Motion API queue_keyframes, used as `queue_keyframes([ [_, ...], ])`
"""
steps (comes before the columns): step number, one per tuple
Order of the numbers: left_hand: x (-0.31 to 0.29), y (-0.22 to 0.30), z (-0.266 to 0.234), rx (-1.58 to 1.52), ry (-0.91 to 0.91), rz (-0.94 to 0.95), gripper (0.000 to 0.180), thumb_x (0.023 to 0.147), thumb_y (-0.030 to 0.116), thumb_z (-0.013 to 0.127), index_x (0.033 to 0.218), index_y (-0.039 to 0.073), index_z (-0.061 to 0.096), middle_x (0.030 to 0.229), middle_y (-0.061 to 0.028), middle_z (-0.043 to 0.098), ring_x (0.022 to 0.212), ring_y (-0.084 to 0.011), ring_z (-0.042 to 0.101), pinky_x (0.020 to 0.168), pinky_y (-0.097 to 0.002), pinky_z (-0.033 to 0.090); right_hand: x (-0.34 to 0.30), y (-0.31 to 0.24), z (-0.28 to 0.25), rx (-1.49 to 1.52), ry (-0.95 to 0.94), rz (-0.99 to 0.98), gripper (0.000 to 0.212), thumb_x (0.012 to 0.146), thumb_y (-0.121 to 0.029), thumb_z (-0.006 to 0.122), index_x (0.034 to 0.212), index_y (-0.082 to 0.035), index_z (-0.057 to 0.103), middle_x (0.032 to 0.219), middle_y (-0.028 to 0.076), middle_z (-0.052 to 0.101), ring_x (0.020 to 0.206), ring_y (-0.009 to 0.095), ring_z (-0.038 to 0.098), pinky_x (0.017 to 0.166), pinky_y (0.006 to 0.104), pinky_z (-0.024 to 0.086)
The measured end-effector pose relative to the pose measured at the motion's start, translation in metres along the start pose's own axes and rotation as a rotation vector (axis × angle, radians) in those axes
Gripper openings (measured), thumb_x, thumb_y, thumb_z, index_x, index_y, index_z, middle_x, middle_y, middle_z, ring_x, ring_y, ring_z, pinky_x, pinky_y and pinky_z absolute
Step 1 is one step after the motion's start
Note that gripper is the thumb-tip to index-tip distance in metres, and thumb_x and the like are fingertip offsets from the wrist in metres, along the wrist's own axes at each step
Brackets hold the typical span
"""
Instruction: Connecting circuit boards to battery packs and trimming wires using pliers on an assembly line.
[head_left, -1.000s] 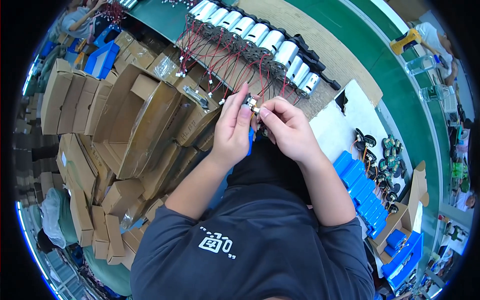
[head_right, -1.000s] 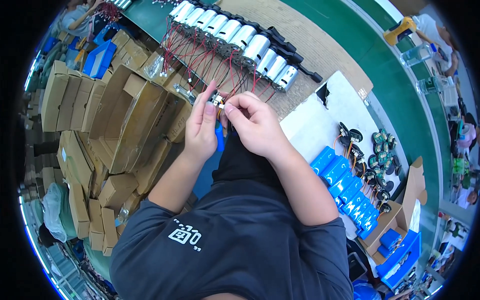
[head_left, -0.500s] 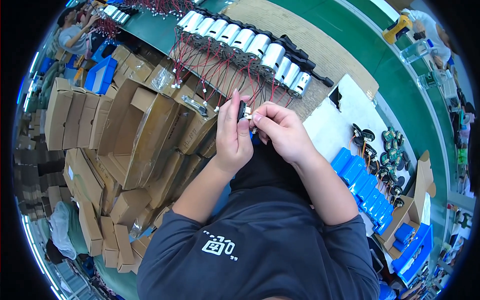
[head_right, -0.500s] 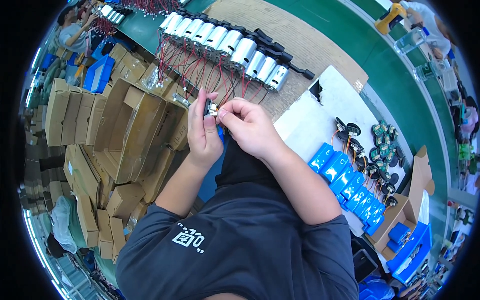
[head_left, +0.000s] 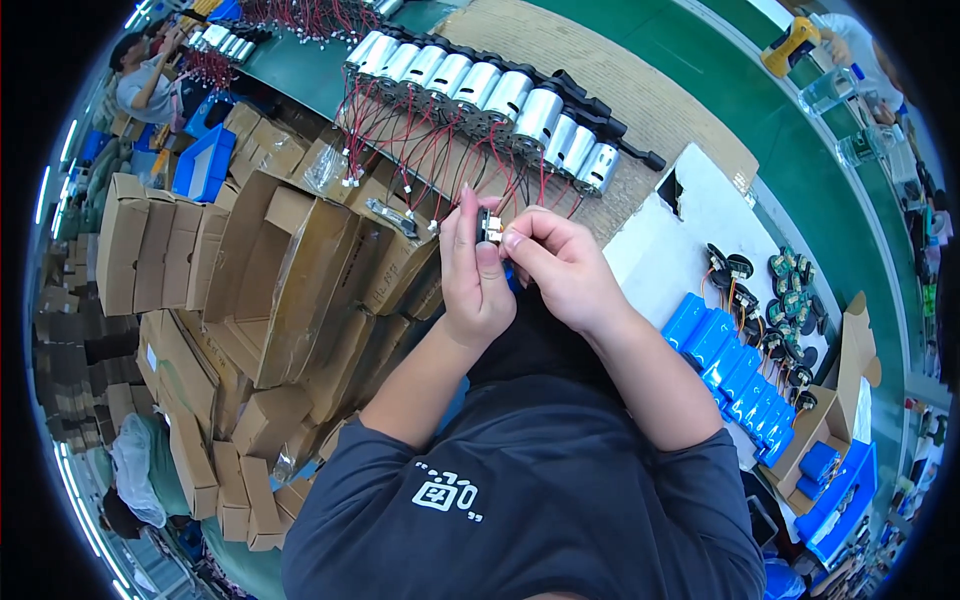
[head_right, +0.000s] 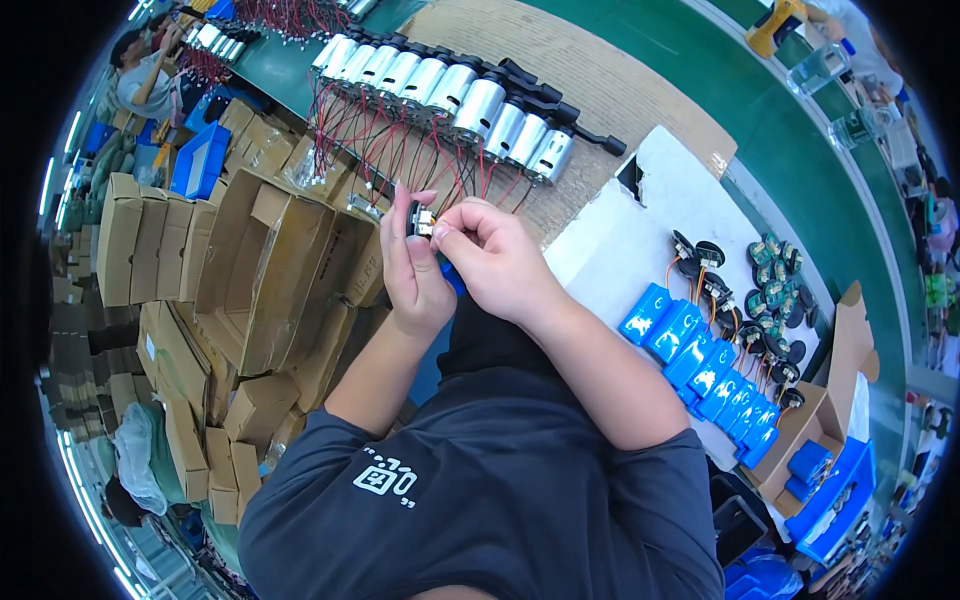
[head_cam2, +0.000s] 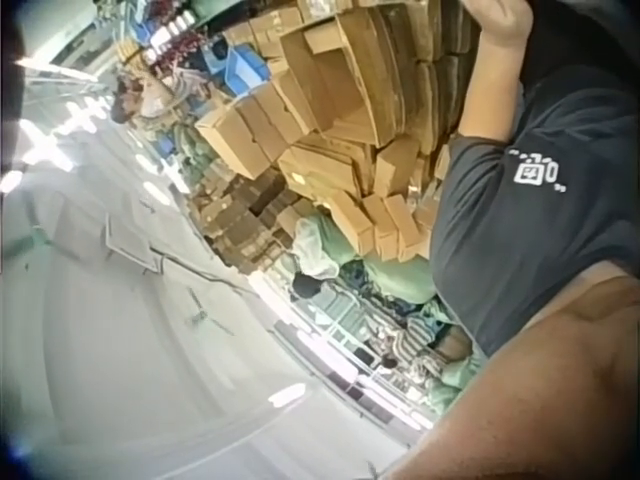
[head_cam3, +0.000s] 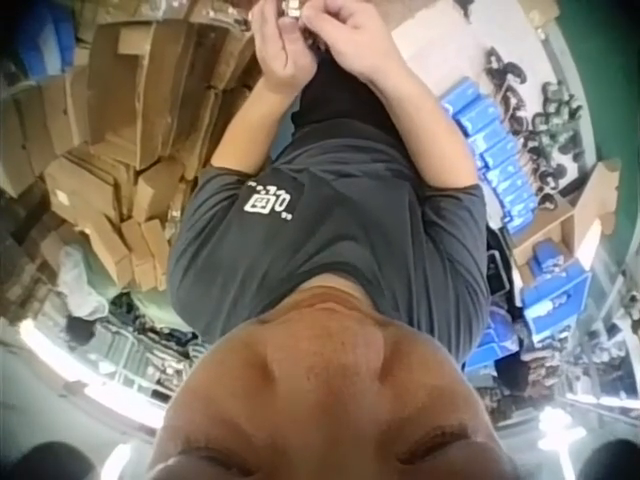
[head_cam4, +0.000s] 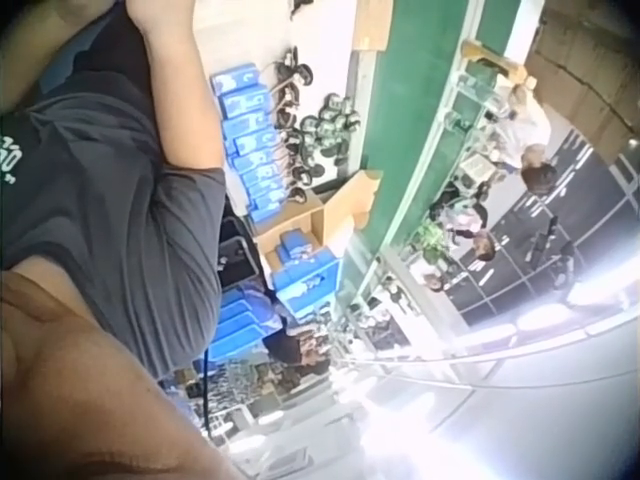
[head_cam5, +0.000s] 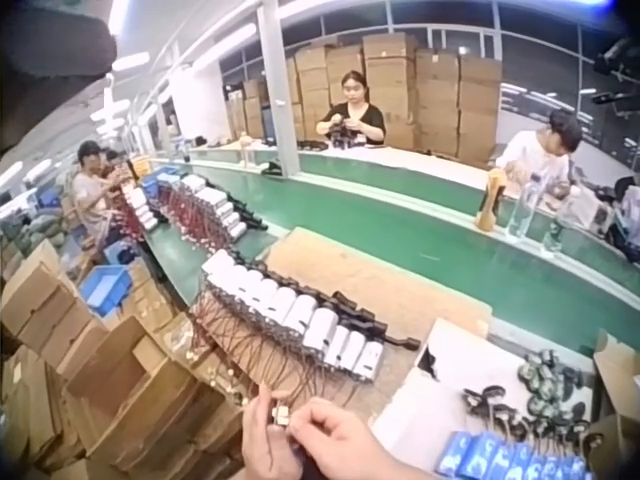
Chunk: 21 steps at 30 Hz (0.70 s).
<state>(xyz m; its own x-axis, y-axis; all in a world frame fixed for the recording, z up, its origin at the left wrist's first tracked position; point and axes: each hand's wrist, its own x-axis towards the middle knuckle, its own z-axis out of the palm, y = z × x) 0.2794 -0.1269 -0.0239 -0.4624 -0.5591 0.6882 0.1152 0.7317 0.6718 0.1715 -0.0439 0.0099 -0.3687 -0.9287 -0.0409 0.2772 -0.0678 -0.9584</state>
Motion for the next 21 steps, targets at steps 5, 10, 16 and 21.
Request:
queue_keyframes([
  [5, 0.003, 0.000, -0.002, 0.079, -0.060, 0.050, 0.048, 0.106, 0.019, 0.036, 0.145, -0.009, 0.037, 0.124, -0.0235, 0.055, 0.111, -0.0301, 0.057, 0.096, -0.0389, 0.045, 0.000, 0.002, -0.002, -0.062, 0.010, -0.044, 0.011, 0.098, -0.011, 0.057, 0.090, -0.004, 0.061, 0.086, -0.002, 0.058, 0.070, 0.006, 0.051, 0.064, 0.0219, 0.042],
  [10, 0.006, -0.001, -0.010, 0.067, -0.145, 0.043, 0.051, 0.101, 0.009, 0.044, 0.148, -0.008, 0.032, 0.125, -0.0220, 0.052, 0.104, -0.0267, 0.059, 0.089, -0.0343, 0.049, 0.000, -0.005, -0.006, -0.228, 0.000, -0.092, 0.012, 0.096, -0.009, 0.059, 0.089, 0.000, 0.062, 0.089, 0.002, 0.057, 0.073, 0.009, 0.053, 0.065, 0.0242, 0.045],
  [16, -0.037, 0.025, -0.010, -0.477, -0.126, -0.374, 0.064, 0.095, 0.005, 0.056, 0.150, -0.004, 0.025, 0.126, -0.0171, 0.048, 0.099, -0.0181, 0.058, 0.083, -0.0294, 0.049, -0.021, -0.049, -0.012, -0.832, -0.073, -0.268, 0.007, 0.090, -0.003, 0.061, 0.092, 0.002, 0.065, 0.097, 0.010, 0.060, 0.081, 0.020, 0.063, 0.071, 0.0293, 0.051],
  [21, -0.057, 0.022, 0.003, -0.484, -0.234, -0.677, 0.070, 0.088, -0.007, 0.063, 0.148, -0.001, 0.027, 0.125, -0.0119, 0.049, 0.105, -0.0152, 0.057, 0.089, -0.0279, 0.047, -0.020, -0.042, -0.023, -1.163, -0.089, -0.391, 0.012, 0.088, 0.000, 0.060, 0.098, 0.000, 0.066, 0.111, 0.015, 0.062, 0.089, 0.026, 0.066, 0.077, 0.0321, 0.053],
])
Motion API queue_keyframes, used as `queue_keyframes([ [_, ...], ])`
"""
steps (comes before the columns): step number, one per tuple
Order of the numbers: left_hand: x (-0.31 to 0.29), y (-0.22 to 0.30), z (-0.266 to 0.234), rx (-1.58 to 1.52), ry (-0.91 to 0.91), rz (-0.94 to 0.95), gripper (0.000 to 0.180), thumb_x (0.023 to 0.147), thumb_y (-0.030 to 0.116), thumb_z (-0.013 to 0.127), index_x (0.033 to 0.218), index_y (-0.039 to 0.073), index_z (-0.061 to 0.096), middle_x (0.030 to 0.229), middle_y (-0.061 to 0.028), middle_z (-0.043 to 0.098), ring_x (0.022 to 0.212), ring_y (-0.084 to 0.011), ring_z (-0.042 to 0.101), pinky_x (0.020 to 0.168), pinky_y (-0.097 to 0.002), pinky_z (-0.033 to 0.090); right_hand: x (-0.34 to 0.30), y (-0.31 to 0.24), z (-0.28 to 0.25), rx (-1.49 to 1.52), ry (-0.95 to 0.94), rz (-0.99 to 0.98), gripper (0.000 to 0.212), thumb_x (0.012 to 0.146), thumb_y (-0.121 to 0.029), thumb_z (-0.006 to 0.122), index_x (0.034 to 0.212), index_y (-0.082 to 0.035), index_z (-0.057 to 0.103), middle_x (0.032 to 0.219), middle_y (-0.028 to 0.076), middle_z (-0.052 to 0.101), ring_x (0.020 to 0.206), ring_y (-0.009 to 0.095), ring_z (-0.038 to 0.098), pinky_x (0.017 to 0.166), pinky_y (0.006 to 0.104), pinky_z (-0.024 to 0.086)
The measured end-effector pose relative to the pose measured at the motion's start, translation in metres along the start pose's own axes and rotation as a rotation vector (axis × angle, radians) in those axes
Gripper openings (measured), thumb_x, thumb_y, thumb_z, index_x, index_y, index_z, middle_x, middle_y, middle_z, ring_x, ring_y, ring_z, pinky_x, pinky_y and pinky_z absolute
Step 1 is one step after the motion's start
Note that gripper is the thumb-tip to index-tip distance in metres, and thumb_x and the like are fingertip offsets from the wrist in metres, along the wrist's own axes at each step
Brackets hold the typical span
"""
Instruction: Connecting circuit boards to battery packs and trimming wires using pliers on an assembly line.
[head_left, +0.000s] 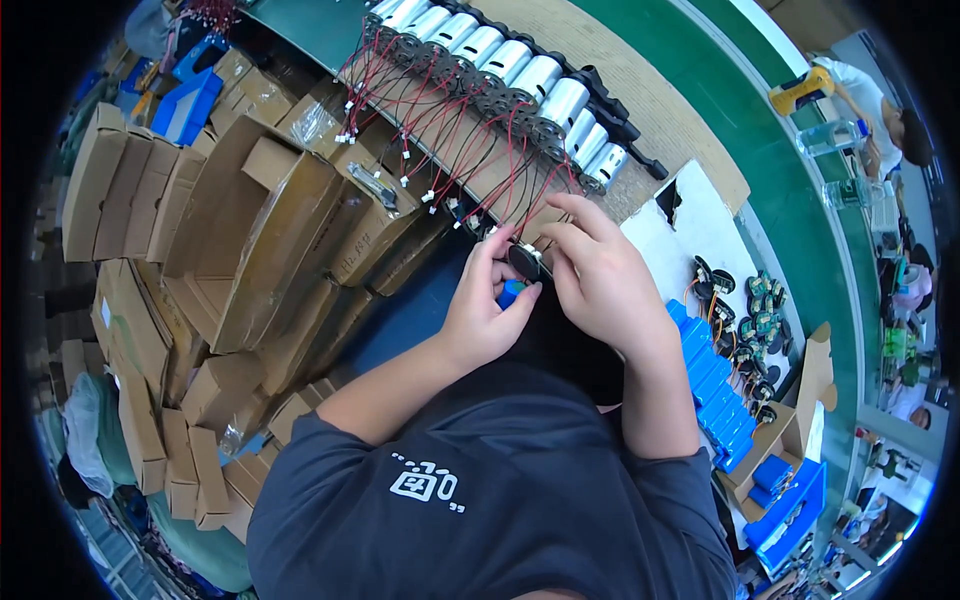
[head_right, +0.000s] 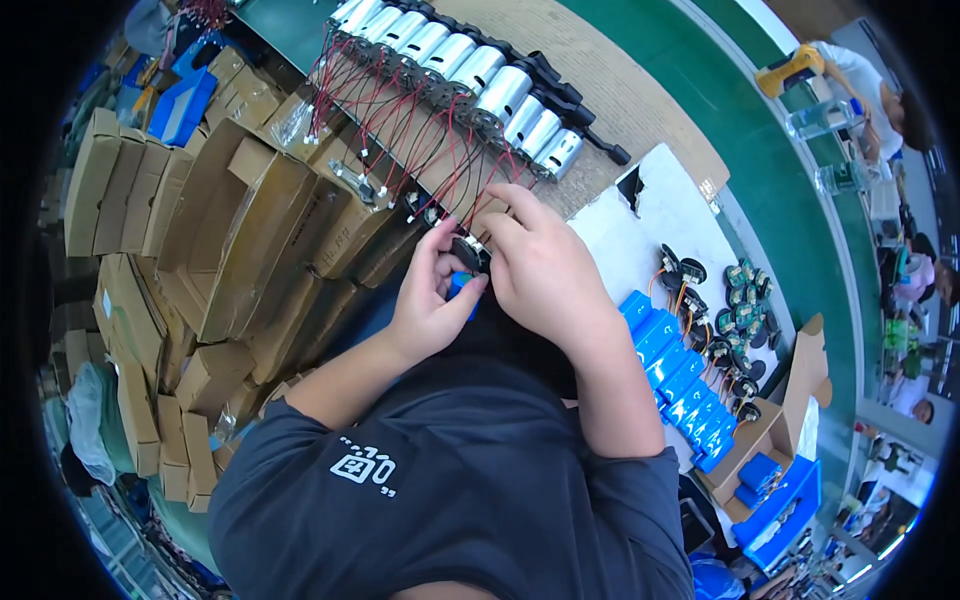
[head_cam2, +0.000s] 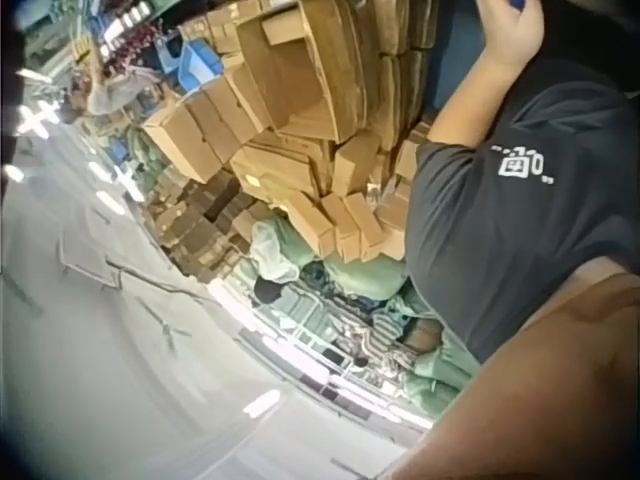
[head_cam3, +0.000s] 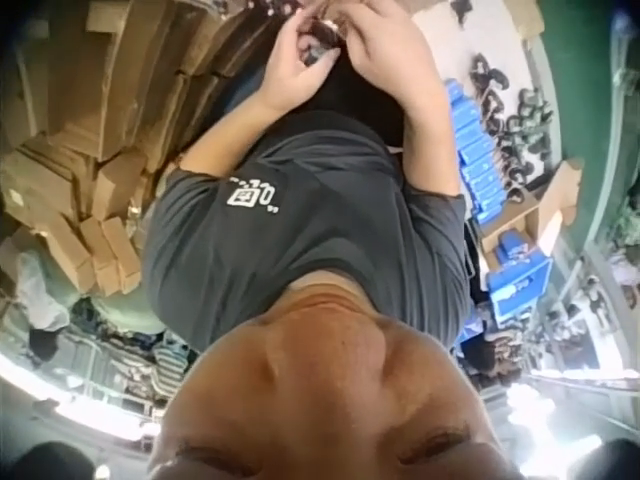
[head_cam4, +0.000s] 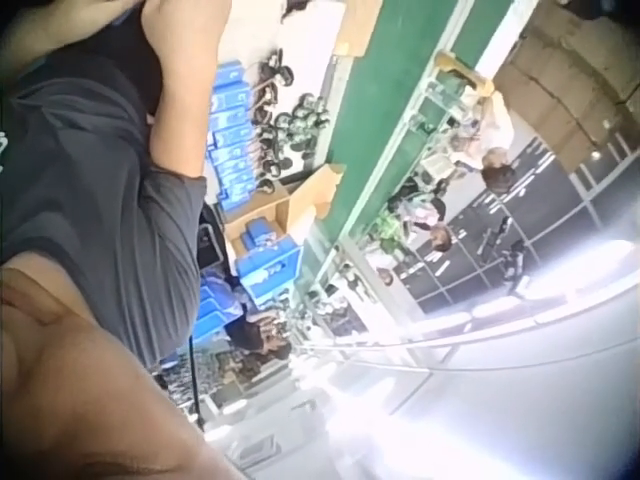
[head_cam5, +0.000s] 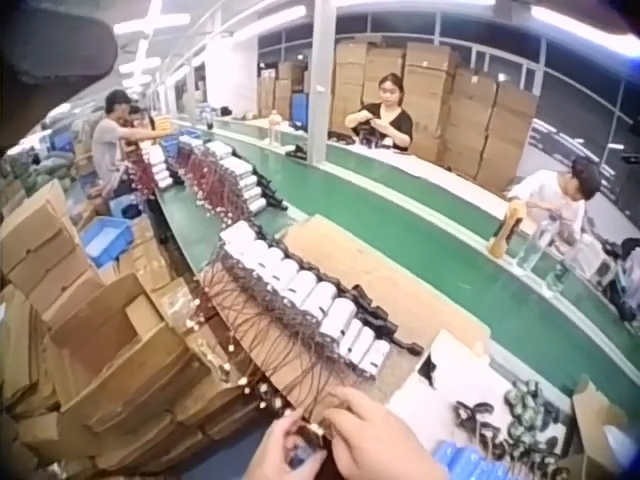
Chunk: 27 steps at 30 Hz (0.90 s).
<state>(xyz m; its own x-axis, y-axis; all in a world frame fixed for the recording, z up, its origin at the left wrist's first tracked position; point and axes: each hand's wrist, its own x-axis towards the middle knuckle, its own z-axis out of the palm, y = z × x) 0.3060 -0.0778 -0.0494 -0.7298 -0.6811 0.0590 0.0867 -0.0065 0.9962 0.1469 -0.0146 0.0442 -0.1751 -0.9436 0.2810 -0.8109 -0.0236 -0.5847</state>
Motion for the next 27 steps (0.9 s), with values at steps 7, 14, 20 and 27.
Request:
queue_keyframes([
  [7, -0.001, -0.023, 0.013, 0.033, -0.075, 0.029, 0.061, 0.087, -0.005, 0.066, 0.140, 0.000, 0.037, 0.120, -0.0130, 0.055, 0.104, -0.0183, 0.062, 0.089, -0.0300, 0.051, -0.031, -0.004, -0.040, -0.094, 0.124, 0.291, 0.021, 0.087, 0.000, 0.061, 0.107, 0.000, 0.065, 0.119, 0.016, 0.062, 0.093, 0.029, 0.067, 0.079, 0.0347, 0.054],
  [14, 0.001, -0.018, -0.019, 0.155, 0.045, 0.046, 0.049, 0.088, 0.000, 0.067, 0.132, -0.001, 0.046, 0.108, -0.0143, 0.060, 0.093, -0.0190, 0.065, 0.077, -0.0289, 0.054, -0.082, 0.034, -0.103, -0.442, 0.181, 0.572, 0.021, 0.087, -0.005, 0.064, 0.107, -0.002, 0.067, 0.112, 0.013, 0.064, 0.097, 0.029, 0.065, 0.083, 0.0378, 0.052],
  [20, 0.020, -0.017, -0.042, 0.269, 0.269, 0.240, 0.033, 0.088, 0.001, 0.068, 0.116, -0.001, 0.052, 0.094, -0.0073, 0.055, 0.068, -0.0113, 0.054, 0.059, -0.0237, 0.044, -0.087, 0.066, -0.089, -0.855, 0.133, 0.210, 0.018, 0.089, -0.009, 0.064, 0.105, -0.003, 0.068, 0.106, 0.013, 0.065, 0.100, 0.029, 0.063, 0.086, 0.0396, 0.050],
  [27, 0.045, 0.009, -0.045, 0.399, 0.050, 0.155, 0.022, 0.094, 0.005, 0.060, 0.115, 0.000, 0.054, 0.091, -0.0051, 0.059, 0.072, -0.0126, 0.056, 0.061, -0.0253, 0.045, -0.076, 0.030, -0.093, -0.124, 0.025, 0.617, 0.020, 0.097, -0.011, 0.057, 0.114, 0.000, 0.061, 0.110, 0.013, 0.064, 0.096, 0.022, 0.068, 0.086, 0.0392, 0.053],
])
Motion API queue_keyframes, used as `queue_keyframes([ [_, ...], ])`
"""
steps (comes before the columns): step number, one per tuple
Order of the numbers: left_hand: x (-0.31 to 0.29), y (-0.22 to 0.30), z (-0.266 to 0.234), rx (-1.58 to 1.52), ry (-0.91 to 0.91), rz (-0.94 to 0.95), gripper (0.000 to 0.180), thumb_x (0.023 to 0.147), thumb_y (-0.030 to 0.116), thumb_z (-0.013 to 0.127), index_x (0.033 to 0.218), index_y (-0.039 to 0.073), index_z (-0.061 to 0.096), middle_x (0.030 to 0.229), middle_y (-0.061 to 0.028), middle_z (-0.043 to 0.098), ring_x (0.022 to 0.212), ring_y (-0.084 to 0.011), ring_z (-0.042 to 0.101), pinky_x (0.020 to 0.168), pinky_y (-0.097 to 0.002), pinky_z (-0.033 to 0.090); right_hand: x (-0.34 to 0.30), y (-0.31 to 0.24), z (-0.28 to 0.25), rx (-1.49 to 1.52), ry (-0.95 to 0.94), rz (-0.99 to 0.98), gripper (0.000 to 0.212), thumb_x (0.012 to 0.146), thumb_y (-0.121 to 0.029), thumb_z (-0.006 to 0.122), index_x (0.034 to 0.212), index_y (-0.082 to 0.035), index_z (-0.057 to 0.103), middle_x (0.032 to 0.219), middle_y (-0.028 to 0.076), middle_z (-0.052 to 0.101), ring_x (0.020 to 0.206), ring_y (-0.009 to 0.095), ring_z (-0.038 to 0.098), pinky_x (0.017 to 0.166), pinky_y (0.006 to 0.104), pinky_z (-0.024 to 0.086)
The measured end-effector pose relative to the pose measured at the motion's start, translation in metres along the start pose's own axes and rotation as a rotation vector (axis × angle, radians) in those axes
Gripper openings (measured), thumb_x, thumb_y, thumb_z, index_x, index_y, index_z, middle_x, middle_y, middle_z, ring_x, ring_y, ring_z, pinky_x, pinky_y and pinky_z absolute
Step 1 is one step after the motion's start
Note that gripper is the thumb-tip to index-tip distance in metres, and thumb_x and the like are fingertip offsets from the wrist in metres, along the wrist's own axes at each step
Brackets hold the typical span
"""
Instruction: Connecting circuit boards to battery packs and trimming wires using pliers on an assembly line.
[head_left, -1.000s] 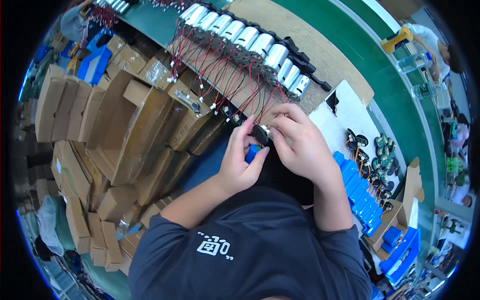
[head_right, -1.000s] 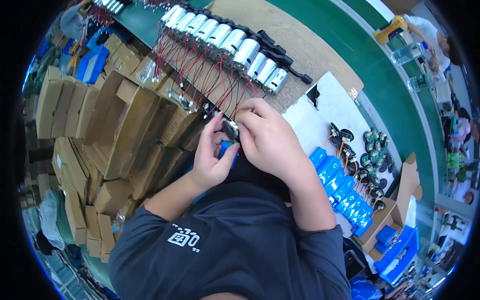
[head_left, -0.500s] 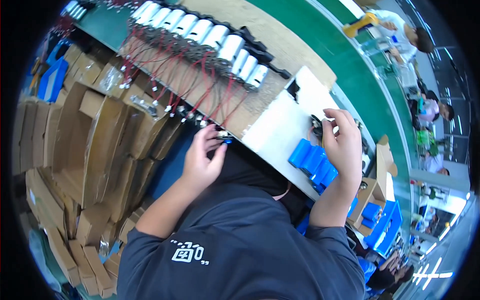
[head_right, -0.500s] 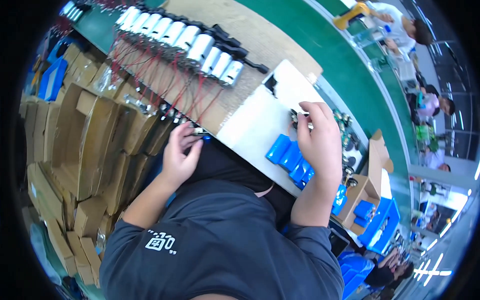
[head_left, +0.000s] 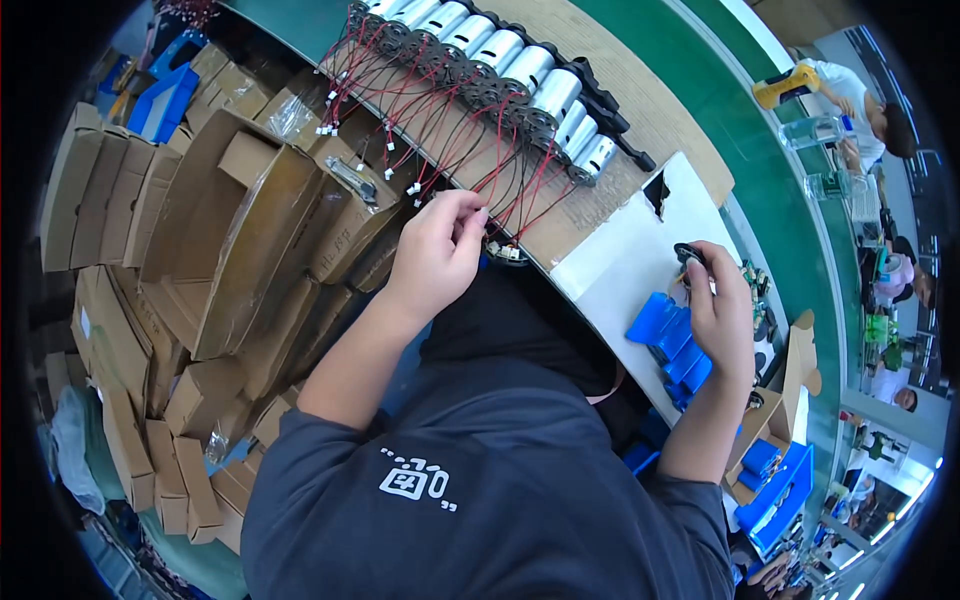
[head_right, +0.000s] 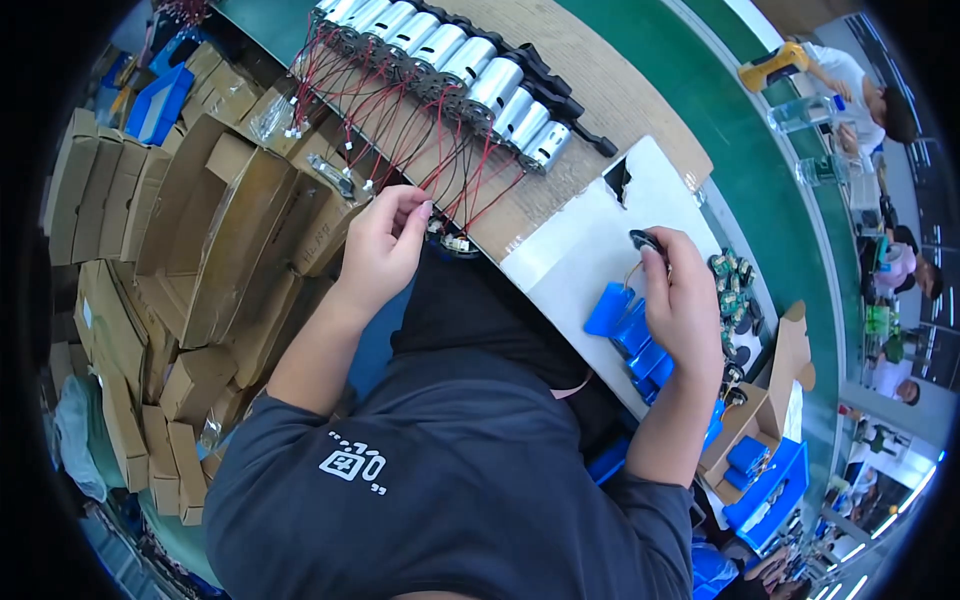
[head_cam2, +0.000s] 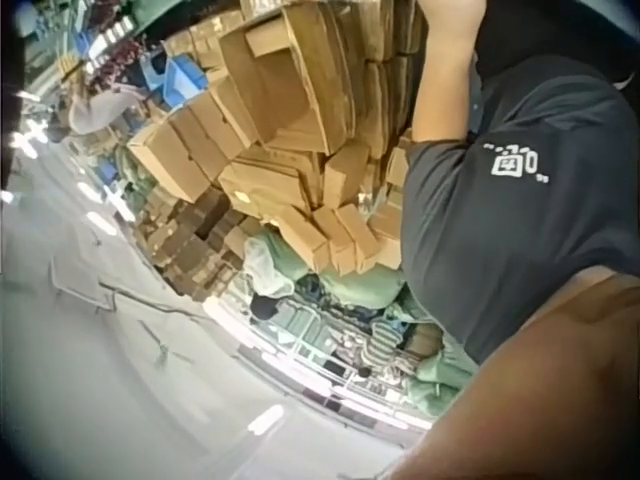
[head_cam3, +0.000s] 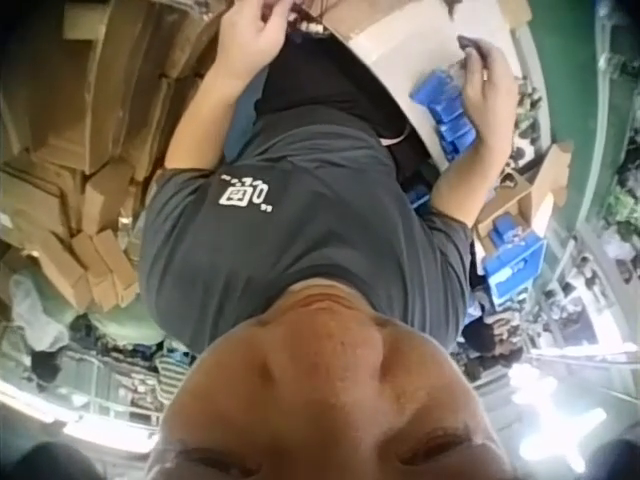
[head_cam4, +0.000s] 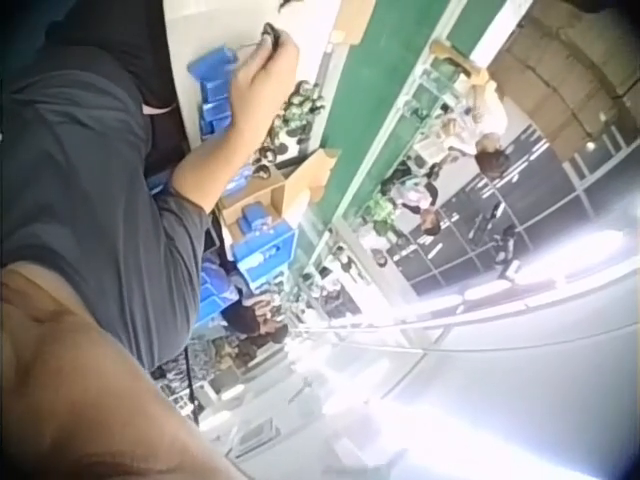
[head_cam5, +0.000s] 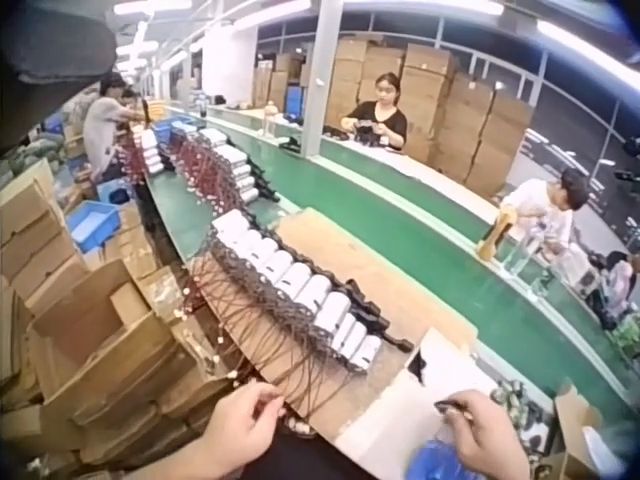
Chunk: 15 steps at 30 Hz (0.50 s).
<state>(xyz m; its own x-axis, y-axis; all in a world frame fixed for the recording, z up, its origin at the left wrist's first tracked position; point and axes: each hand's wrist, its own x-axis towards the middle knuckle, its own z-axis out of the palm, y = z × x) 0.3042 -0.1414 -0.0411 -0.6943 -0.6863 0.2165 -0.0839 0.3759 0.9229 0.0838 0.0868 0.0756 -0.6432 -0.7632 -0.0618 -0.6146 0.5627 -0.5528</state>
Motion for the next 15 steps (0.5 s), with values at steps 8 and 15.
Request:
queue_keyframes([
  [8, 0.008, 0.017, -0.013, -0.932, -0.143, -0.171, 0.024, 0.104, 0.019, 0.046, 0.118, 0.003, 0.056, 0.104, -0.0099, 0.066, 0.086, -0.0157, 0.063, 0.072, -0.0296, 0.050, 0.005, -0.084, 0.056, 0.915, -0.245, -0.216, 0.026, 0.103, -0.008, 0.044, 0.125, 0.004, 0.050, 0.097, 0.012, 0.066, 0.083, 0.016, 0.069, 0.070, 0.0285, 0.055],
  [15, -0.003, 0.048, -0.003, -1.227, 0.048, -0.449, 0.039, 0.107, 0.037, 0.036, 0.119, 0.004, 0.055, 0.100, -0.0100, 0.065, 0.079, -0.0149, 0.062, 0.069, -0.0307, 0.052, 0.050, -0.131, 0.121, 0.279, 0.161, -0.742, 0.021, 0.096, -0.011, 0.059, 0.112, 0.002, 0.061, 0.095, 0.011, 0.068, 0.071, 0.015, 0.067, 0.064, 0.0294, 0.053],
])
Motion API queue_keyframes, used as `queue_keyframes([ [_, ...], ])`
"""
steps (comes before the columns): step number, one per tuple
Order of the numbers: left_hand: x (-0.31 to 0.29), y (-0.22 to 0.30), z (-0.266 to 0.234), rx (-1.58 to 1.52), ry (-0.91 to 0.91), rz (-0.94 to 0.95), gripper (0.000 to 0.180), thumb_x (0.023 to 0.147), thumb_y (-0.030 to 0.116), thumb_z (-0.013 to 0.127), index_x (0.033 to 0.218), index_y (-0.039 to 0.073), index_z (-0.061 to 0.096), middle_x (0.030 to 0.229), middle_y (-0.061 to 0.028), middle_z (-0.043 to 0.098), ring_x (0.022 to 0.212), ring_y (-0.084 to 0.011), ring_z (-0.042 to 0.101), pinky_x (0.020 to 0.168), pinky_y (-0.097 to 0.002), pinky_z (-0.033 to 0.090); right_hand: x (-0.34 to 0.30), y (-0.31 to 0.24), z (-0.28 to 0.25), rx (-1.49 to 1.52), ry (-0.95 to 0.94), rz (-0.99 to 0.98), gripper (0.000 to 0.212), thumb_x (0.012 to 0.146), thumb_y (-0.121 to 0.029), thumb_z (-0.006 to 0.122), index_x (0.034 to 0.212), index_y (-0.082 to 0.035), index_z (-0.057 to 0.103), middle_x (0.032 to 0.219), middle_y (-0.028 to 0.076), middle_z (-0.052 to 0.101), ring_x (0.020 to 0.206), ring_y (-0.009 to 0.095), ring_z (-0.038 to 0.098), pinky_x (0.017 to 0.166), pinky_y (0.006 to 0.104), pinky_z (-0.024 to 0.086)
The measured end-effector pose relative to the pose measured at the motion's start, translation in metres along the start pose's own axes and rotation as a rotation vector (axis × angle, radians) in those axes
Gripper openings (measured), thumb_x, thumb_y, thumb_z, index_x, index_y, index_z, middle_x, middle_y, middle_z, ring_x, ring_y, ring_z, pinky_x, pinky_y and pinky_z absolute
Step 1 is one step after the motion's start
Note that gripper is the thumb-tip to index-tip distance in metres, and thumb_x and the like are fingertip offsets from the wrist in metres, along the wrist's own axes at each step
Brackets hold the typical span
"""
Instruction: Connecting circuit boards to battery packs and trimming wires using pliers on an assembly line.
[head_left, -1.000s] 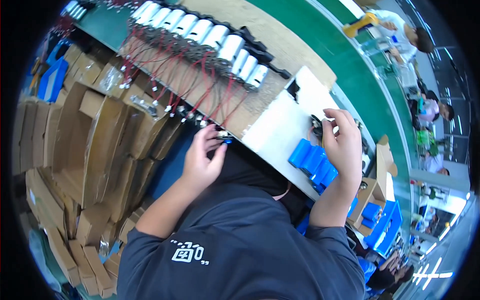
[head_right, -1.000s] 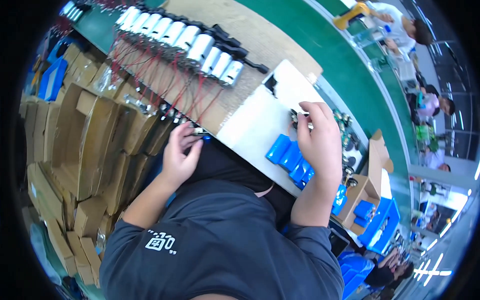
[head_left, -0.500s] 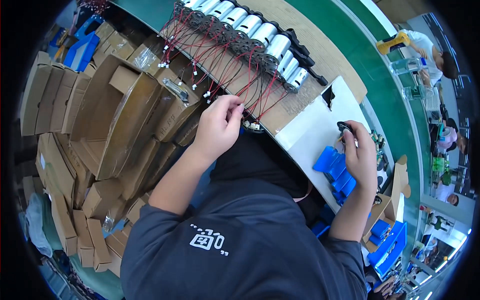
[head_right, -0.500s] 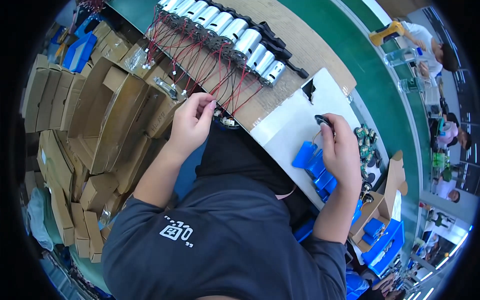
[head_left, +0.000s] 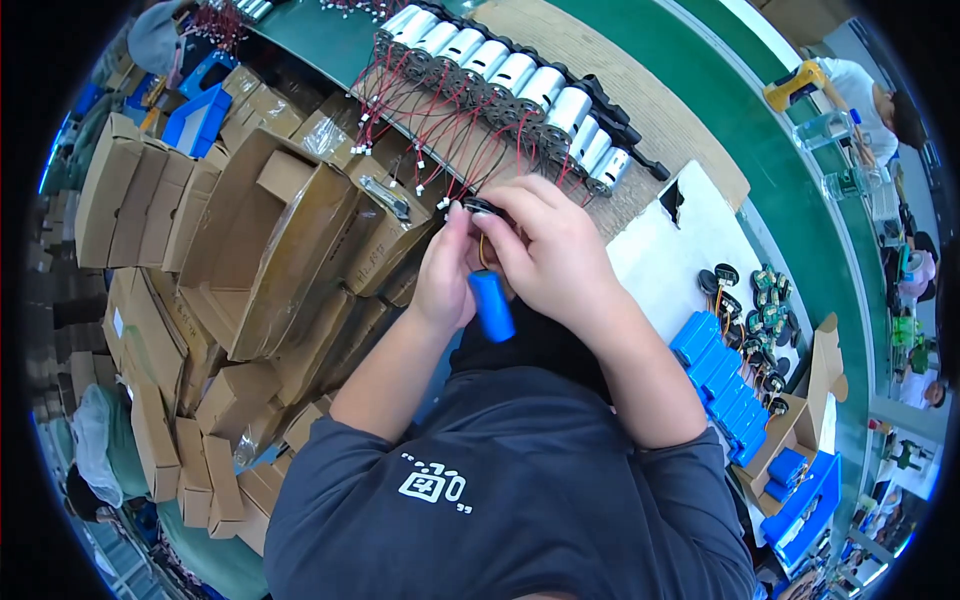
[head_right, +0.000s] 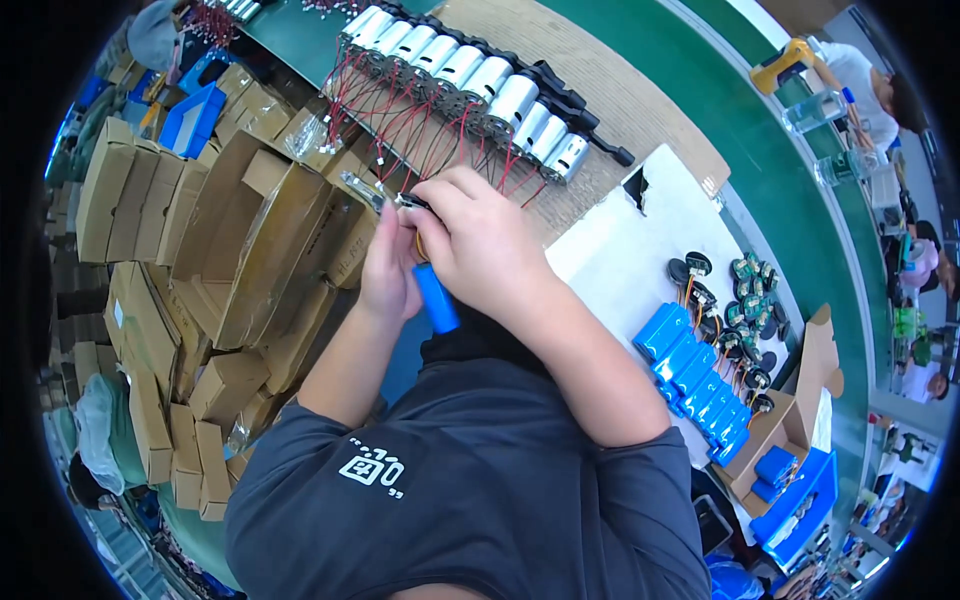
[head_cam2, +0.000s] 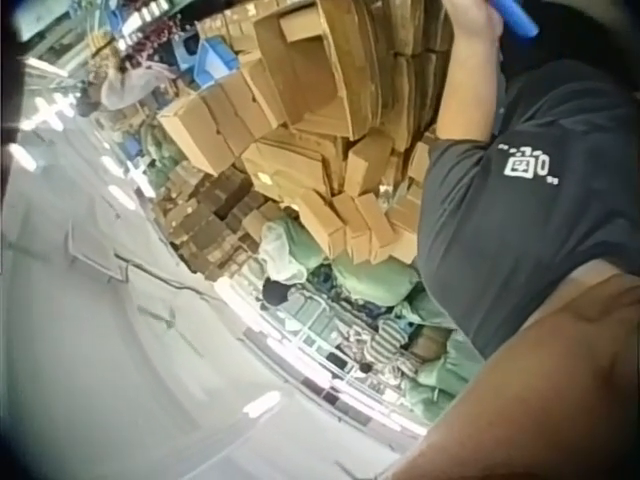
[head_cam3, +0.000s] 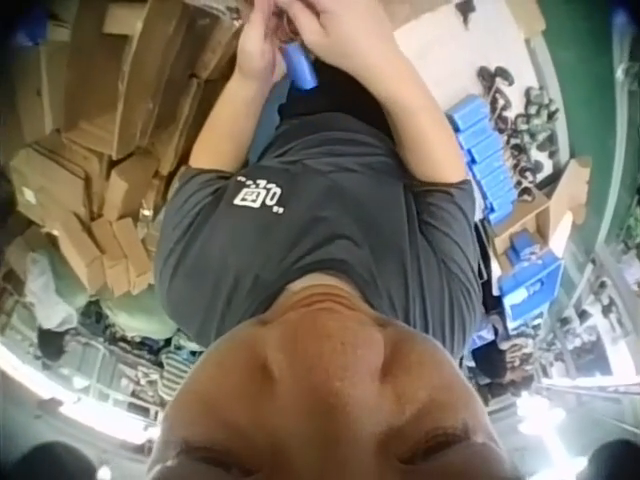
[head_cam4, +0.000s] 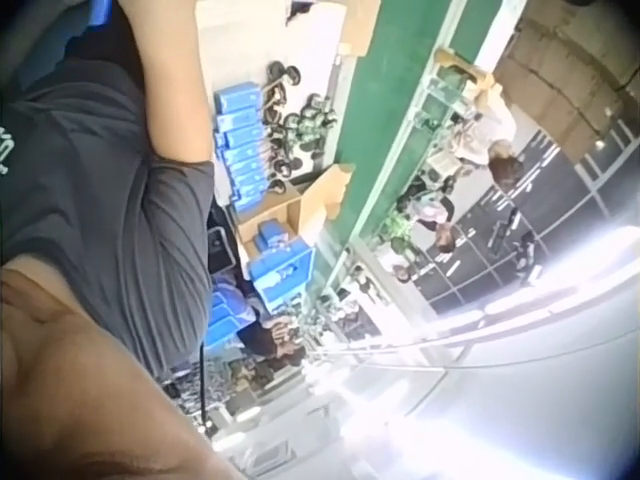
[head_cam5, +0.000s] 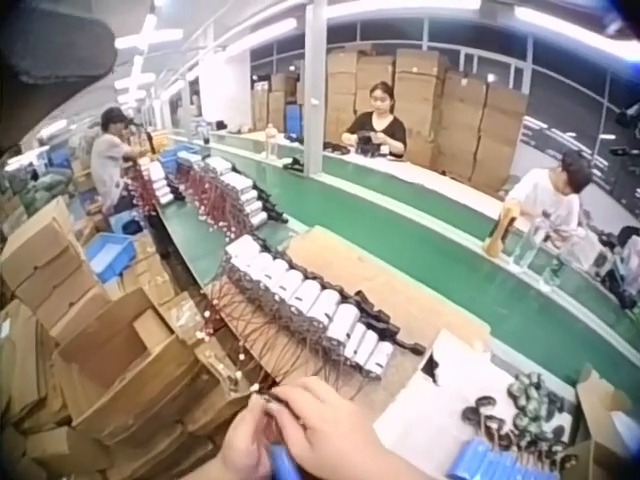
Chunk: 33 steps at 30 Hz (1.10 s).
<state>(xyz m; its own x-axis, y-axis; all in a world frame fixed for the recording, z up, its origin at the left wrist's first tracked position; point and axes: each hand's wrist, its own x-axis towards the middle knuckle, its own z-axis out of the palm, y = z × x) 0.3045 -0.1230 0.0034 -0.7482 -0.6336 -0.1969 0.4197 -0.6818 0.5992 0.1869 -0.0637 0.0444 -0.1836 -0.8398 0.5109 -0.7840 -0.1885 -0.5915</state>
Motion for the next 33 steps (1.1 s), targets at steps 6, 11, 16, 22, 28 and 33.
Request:
queue_keyframes([
  [6, 0.004, 0.012, -0.039, -0.049, -0.295, -0.019, 0.038, 0.107, 0.038, 0.038, 0.111, 0.006, 0.056, 0.098, -0.0113, 0.066, 0.061, -0.0145, 0.062, 0.050, -0.0266, 0.050, 0.009, 0.010, -0.011, 0.245, -0.178, 0.204, 0.016, 0.090, -0.008, 0.064, 0.103, 0.001, 0.067, 0.093, 0.011, 0.067, 0.077, 0.021, 0.067, 0.067, 0.0323, 0.052],
  [11, 0.007, 0.012, -0.030, 0.119, -0.047, 0.083, 0.031, 0.105, 0.035, 0.045, 0.106, 0.006, 0.055, 0.095, -0.0106, 0.066, 0.053, -0.0144, 0.061, 0.040, -0.0243, 0.044, 0.008, 0.031, -0.015, 0.208, -0.271, 0.082, 0.016, 0.086, -0.005, 0.068, 0.102, 0.000, 0.069, 0.090, 0.011, 0.065, 0.078, 0.024, 0.066, 0.067, 0.0324, 0.052],
  [16, 0.012, 0.013, -0.024, 0.330, 0.100, 0.145, 0.026, 0.103, 0.029, 0.052, 0.106, 0.004, 0.056, 0.091, -0.0088, 0.066, 0.056, -0.0136, 0.062, 0.043, -0.0240, 0.046, -0.001, 0.042, -0.008, 0.177, -0.129, -0.028, 0.013, 0.086, -0.002, 0.067, 0.099, 0.000, 0.069, 0.086, 0.010, 0.064, 0.075, 0.024, 0.065, 0.064, 0.0312, 0.051],
  [22, 0.015, 0.005, -0.015, 0.473, 0.080, 0.256, 0.026, 0.103, 0.025, 0.055, 0.110, 0.000, 0.058, 0.091, -0.0076, 0.067, 0.058, -0.0106, 0.061, 0.048, -0.0222, 0.047, -0.006, 0.044, -0.007, 0.218, -0.077, 0.045, 0.010, 0.085, -0.003, 0.068, 0.095, 0.000, 0.068, 0.083, 0.010, 0.063, 0.073, 0.023, 0.064, 0.062, 0.0309, 0.050],
  [28, 0.017, 0.002, -0.012, 0.564, 0.099, 0.289, 0.028, 0.103, 0.024, 0.055, 0.110, -0.002, 0.062, 0.089, -0.0046, 0.066, 0.060, -0.0077, 0.059, 0.052, -0.0206, 0.046, -0.007, 0.043, -0.003, 0.169, 0.019, 0.034, 0.010, 0.086, -0.004, 0.067, 0.095, 0.000, 0.066, 0.081, 0.010, 0.062, 0.068, 0.021, 0.062, 0.059, 0.0312, 0.048],
  [33, 0.020, 0.001, -0.005, 0.559, 0.136, 0.346, 0.027, 0.103, 0.023, 0.055, 0.109, -0.002, 0.064, 0.089, -0.0031, 0.066, 0.063, -0.0064, 0.058, 0.055, -0.0205, 0.046, -0.009, 0.045, 0.000, 0.007, 0.055, -0.018, 0.008, 0.087, -0.003, 0.065, 0.094, 0.000, 0.064, 0.080, 0.010, 0.060, 0.066, 0.022, 0.060, 0.059, 0.0318, 0.048],
])
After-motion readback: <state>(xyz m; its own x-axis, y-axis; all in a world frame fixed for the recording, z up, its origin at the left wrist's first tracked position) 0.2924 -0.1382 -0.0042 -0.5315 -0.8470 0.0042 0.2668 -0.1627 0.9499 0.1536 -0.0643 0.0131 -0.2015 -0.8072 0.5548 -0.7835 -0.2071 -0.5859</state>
